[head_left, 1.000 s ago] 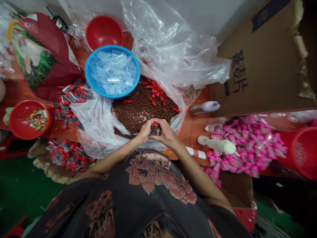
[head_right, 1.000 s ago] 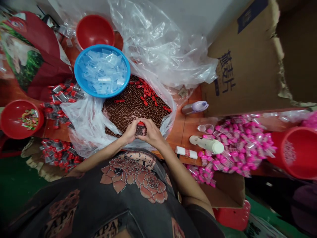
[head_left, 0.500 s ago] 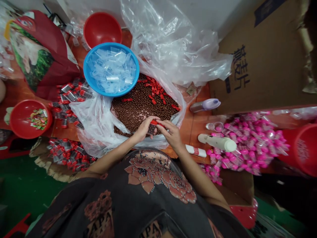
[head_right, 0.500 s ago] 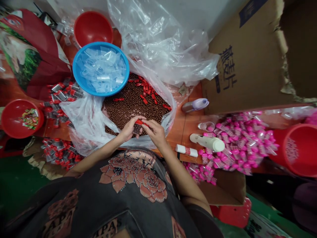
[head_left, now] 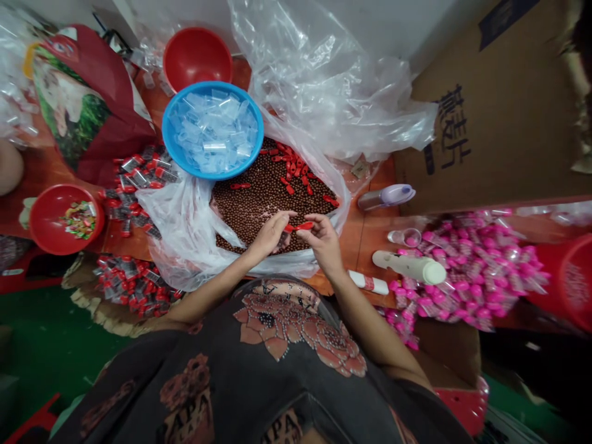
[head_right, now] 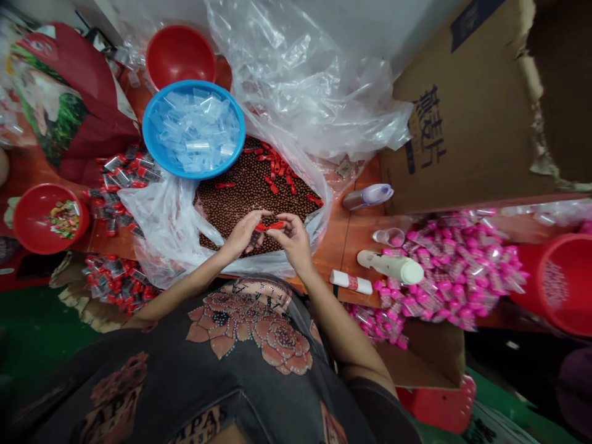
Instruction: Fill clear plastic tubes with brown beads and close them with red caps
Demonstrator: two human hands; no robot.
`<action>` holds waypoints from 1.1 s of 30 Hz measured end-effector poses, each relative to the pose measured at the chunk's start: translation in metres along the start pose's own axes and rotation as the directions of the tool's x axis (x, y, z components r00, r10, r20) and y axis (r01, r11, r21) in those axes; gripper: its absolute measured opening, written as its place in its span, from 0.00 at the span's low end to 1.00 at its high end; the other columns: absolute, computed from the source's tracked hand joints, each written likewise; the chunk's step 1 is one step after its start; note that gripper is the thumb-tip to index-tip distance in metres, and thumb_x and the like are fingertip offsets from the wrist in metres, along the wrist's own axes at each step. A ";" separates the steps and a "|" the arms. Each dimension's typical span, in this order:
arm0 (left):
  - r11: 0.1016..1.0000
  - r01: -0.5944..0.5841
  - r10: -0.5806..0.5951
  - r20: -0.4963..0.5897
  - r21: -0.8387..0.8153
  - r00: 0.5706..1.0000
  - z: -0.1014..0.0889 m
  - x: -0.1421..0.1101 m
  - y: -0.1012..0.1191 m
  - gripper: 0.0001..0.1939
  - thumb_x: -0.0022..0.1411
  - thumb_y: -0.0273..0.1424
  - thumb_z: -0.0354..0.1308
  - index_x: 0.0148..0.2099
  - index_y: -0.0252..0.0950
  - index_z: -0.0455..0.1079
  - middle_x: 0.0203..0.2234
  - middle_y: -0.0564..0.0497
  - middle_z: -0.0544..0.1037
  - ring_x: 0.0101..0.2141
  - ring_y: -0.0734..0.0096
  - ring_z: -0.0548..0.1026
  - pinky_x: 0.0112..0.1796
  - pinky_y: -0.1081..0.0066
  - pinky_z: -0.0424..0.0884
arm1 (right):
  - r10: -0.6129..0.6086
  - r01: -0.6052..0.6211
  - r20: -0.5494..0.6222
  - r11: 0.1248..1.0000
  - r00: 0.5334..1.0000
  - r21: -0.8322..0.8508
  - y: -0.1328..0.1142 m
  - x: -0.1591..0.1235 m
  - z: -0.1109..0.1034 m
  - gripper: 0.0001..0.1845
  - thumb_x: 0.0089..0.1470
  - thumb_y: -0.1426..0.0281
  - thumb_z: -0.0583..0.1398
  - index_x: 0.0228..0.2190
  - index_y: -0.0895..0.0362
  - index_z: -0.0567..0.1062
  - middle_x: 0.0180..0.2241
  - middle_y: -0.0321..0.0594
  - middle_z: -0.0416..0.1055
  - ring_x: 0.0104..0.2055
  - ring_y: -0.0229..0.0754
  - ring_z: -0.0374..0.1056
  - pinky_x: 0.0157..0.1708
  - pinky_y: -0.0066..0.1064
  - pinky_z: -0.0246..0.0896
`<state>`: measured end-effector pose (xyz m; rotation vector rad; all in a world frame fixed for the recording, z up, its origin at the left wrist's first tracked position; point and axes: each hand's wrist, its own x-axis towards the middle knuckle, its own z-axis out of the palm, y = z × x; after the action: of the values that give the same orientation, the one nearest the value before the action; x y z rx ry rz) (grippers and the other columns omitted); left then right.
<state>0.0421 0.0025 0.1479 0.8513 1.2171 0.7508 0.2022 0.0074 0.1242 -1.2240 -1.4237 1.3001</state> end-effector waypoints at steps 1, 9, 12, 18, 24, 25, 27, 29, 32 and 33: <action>0.999 -0.005 0.005 0.012 0.039 1.000 -0.001 0.001 -0.001 0.28 0.67 0.49 0.42 0.60 0.38 0.62 0.18 0.56 0.68 0.16 0.78 0.64 0.13 0.82 0.54 | 0.013 -0.013 -0.034 1.000 0.999 0.009 -0.001 0.001 0.001 0.16 0.54 0.59 0.64 0.44 0.50 0.74 0.32 0.34 0.72 0.34 0.38 0.69 0.36 0.33 0.67; 0.996 -0.050 0.052 -0.032 0.069 0.998 -0.005 0.011 -0.021 0.32 0.68 0.51 0.38 0.59 0.35 0.67 0.41 0.43 0.77 0.41 0.62 0.76 0.36 0.68 0.73 | -0.281 0.388 0.287 0.802 0.916 -0.455 -0.007 0.002 0.002 0.31 0.50 0.49 0.63 0.49 0.55 0.68 0.44 0.47 0.71 0.47 0.50 0.67 0.47 0.46 0.64; 0.996 -0.087 0.088 -0.049 0.036 0.995 -0.007 0.015 -0.028 0.23 0.67 0.44 0.46 0.54 0.37 0.71 0.49 0.47 0.75 0.47 0.64 0.73 0.44 0.69 0.72 | -0.258 0.445 0.389 0.717 0.885 -0.537 -0.004 0.001 0.004 0.38 0.51 0.48 0.62 0.56 0.57 0.61 0.49 0.53 0.67 0.51 0.55 0.63 0.50 0.50 0.62; 0.948 0.121 -0.150 -0.080 -0.295 0.985 -0.010 0.015 -0.029 0.24 0.65 0.44 0.47 0.55 0.36 0.69 0.38 0.48 0.78 0.28 0.72 0.74 0.30 0.72 0.71 | -0.173 0.444 0.458 0.673 0.872 -0.592 -0.001 0.006 0.014 0.39 0.55 0.56 0.61 0.61 0.60 0.56 0.52 0.56 0.64 0.53 0.58 0.61 0.52 0.53 0.60; 0.900 0.156 -0.241 -0.167 -0.407 0.956 -0.022 0.013 -0.034 0.17 0.64 0.40 0.50 0.46 0.34 0.73 0.27 0.51 0.76 0.23 0.75 0.71 0.25 0.75 0.68 | -0.169 0.479 0.510 0.665 0.844 -0.573 0.013 0.017 0.034 0.34 0.52 0.58 0.62 0.56 0.61 0.63 0.46 0.54 0.69 0.49 0.57 0.65 0.50 0.51 0.63; 0.889 0.163 -0.260 -0.179 -0.429 0.949 -0.025 0.013 -0.037 0.16 0.63 0.39 0.50 0.43 0.34 0.73 0.24 0.52 0.75 0.22 0.76 0.70 0.24 0.75 0.67 | -0.164 0.485 0.524 0.666 0.836 -0.566 0.017 0.018 0.039 0.34 0.51 0.58 0.63 0.55 0.60 0.64 0.45 0.53 0.70 0.48 0.56 0.66 0.49 0.50 0.64; 0.862 0.195 -0.315 -0.192 -0.468 0.929 -0.032 0.012 -0.044 0.15 0.63 0.39 0.50 0.38 0.33 0.71 0.20 0.53 0.72 0.20 0.76 0.69 0.23 0.75 0.67 | -0.147 0.489 0.549 0.675 0.823 -0.553 0.025 0.021 0.049 0.34 0.51 0.58 0.63 0.55 0.61 0.65 0.45 0.54 0.70 0.49 0.57 0.66 0.49 0.50 0.64; 0.835 0.246 -0.383 -0.199 -0.492 0.902 -0.044 0.013 -0.051 0.15 0.63 0.39 0.49 0.33 0.33 0.68 0.18 0.53 0.70 0.18 0.75 0.68 0.23 0.75 0.67 | -0.112 0.480 0.580 0.699 0.806 -0.531 0.032 0.024 0.061 0.38 0.50 0.58 0.64 0.57 0.64 0.63 0.47 0.57 0.70 0.50 0.57 0.66 0.50 0.50 0.64; 0.875 0.207 -0.356 -0.292 -0.438 0.887 -0.084 0.017 -0.054 0.16 0.64 0.42 0.47 0.37 0.34 0.66 0.20 0.53 0.71 0.19 0.74 0.70 0.25 0.73 0.69 | -0.040 0.444 0.637 0.750 0.770 -0.490 0.044 0.032 0.084 0.49 0.51 0.56 0.65 0.64 0.67 0.51 0.56 0.63 0.65 0.58 0.59 0.63 0.55 0.50 0.60; 0.917 0.147 -0.295 -0.381 -0.371 0.876 -0.105 0.019 -0.052 0.17 0.64 0.44 0.46 0.39 0.35 0.65 0.21 0.53 0.71 0.20 0.74 0.70 0.25 0.73 0.69 | -0.014 0.423 0.647 0.766 0.763 -0.483 0.049 0.036 0.092 0.52 0.51 0.55 0.64 0.65 0.66 0.48 0.60 0.64 0.60 0.61 0.59 0.59 0.57 0.50 0.58</action>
<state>-0.0556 0.0086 0.0797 0.2570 1.4959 0.9499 0.1116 0.0251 0.0640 -0.9683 -2.5505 1.1327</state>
